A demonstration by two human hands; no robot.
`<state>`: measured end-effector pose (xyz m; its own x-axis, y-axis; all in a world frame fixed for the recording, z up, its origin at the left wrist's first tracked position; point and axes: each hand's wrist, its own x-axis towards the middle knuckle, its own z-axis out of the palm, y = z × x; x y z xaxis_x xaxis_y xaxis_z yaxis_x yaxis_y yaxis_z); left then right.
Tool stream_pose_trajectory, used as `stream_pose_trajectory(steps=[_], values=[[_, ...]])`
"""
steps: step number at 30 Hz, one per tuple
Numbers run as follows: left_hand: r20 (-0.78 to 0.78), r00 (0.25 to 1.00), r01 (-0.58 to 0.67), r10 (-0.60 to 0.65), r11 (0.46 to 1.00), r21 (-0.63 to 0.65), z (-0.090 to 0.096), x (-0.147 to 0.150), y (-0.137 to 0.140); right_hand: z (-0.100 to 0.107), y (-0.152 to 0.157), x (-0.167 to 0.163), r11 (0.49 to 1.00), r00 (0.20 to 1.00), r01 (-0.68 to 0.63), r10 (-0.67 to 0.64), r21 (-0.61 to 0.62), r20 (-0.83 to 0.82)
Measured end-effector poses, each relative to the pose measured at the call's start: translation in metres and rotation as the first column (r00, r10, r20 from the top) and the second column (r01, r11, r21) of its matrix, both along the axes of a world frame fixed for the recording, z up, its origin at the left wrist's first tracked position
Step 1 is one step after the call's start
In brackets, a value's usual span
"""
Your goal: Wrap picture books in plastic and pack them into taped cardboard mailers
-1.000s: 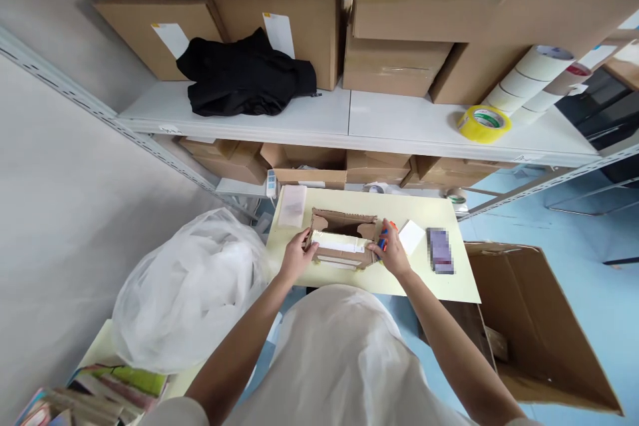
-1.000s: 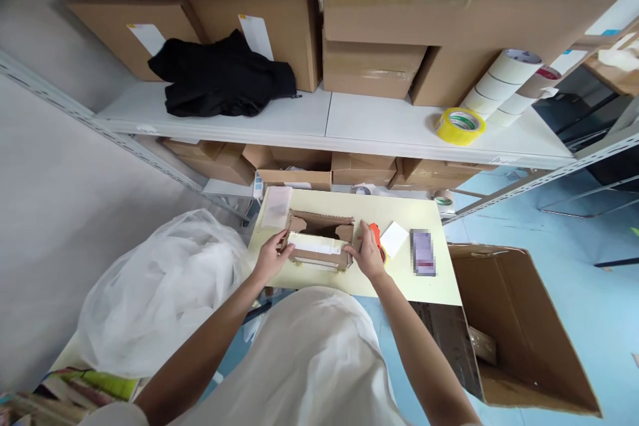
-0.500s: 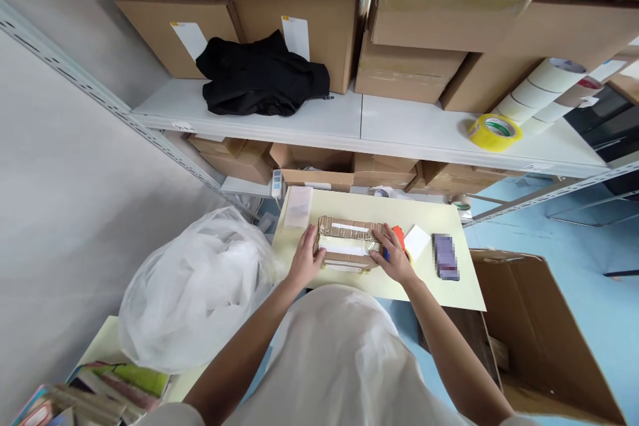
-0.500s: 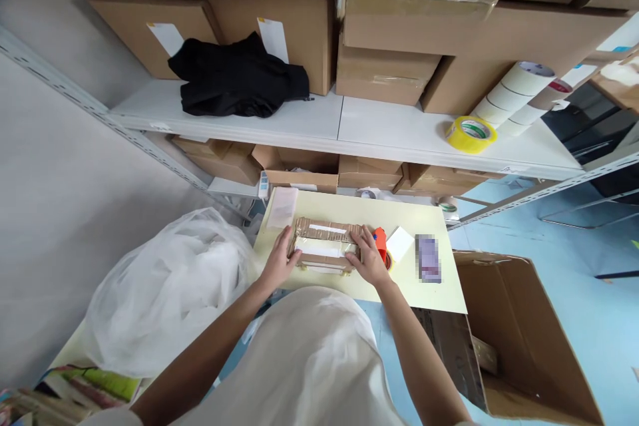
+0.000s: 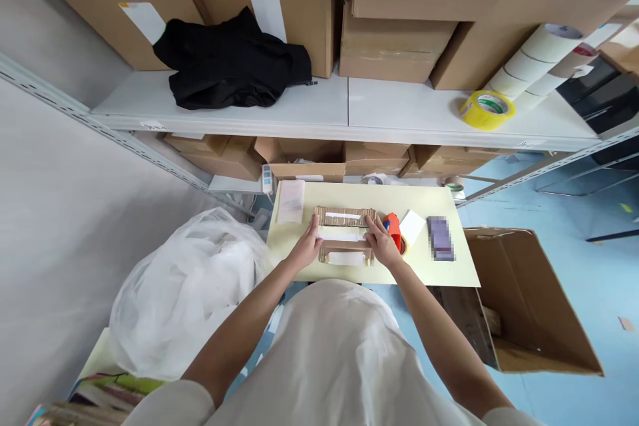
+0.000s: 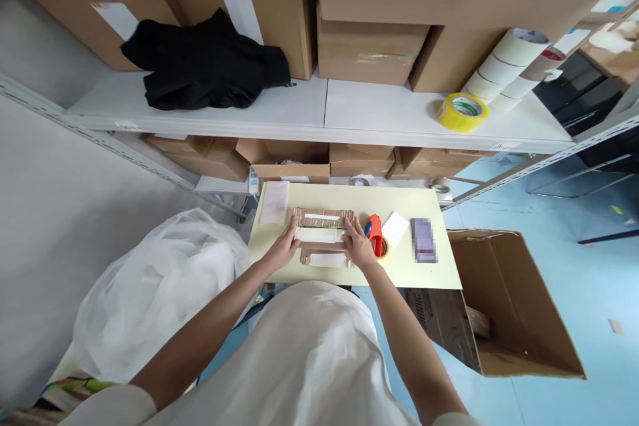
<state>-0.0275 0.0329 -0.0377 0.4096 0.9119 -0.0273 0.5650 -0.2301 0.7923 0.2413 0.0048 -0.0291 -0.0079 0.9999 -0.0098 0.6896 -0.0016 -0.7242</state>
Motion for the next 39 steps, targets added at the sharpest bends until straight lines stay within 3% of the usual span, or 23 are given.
stream_pose_trajectory(steps=[7,13,18,23,25,29,34,39], values=[[-0.04,0.999,0.006,-0.007,0.999,-0.039,-0.011,-0.008,-0.031,-0.025,-0.035,-0.003,0.999,0.999,-0.032,0.032,-0.024,-0.011],[-0.212,0.976,-0.033,0.055,0.994,0.107,0.011,-0.001,-0.027,-0.02,-0.028,-0.003,0.999,0.989,0.053,-0.053,0.009,0.141],[-0.455,0.876,0.254,-0.159,0.955,0.155,0.029,0.017,-0.014,-0.014,-0.024,-0.001,1.0,0.98,0.014,-0.018,0.022,0.197],[-0.571,0.804,0.289,-0.168,0.949,0.128,0.02,0.027,-0.006,-0.02,-0.034,0.004,1.0,0.997,0.012,-0.013,0.022,0.075],[-0.564,0.806,0.303,-0.179,0.943,0.135,0.015,0.027,-0.006,-0.023,-0.038,0.014,0.995,0.996,0.092,-0.093,0.039,0.009],[-0.561,0.81,0.303,-0.169,0.941,0.154,0.012,0.026,-0.01,-0.031,-0.036,0.038,0.925,0.933,0.361,-0.358,-0.117,0.045],[-0.616,0.778,0.279,-0.122,0.946,0.165,0.013,0.031,-0.02,-0.045,-0.009,0.046,0.867,0.928,0.306,-0.18,-0.394,0.326],[-0.628,0.77,0.299,-0.118,0.935,0.191,0.013,0.032,-0.028,-0.054,0.01,0.038,0.827,0.909,0.351,-0.187,-0.44,0.372]])
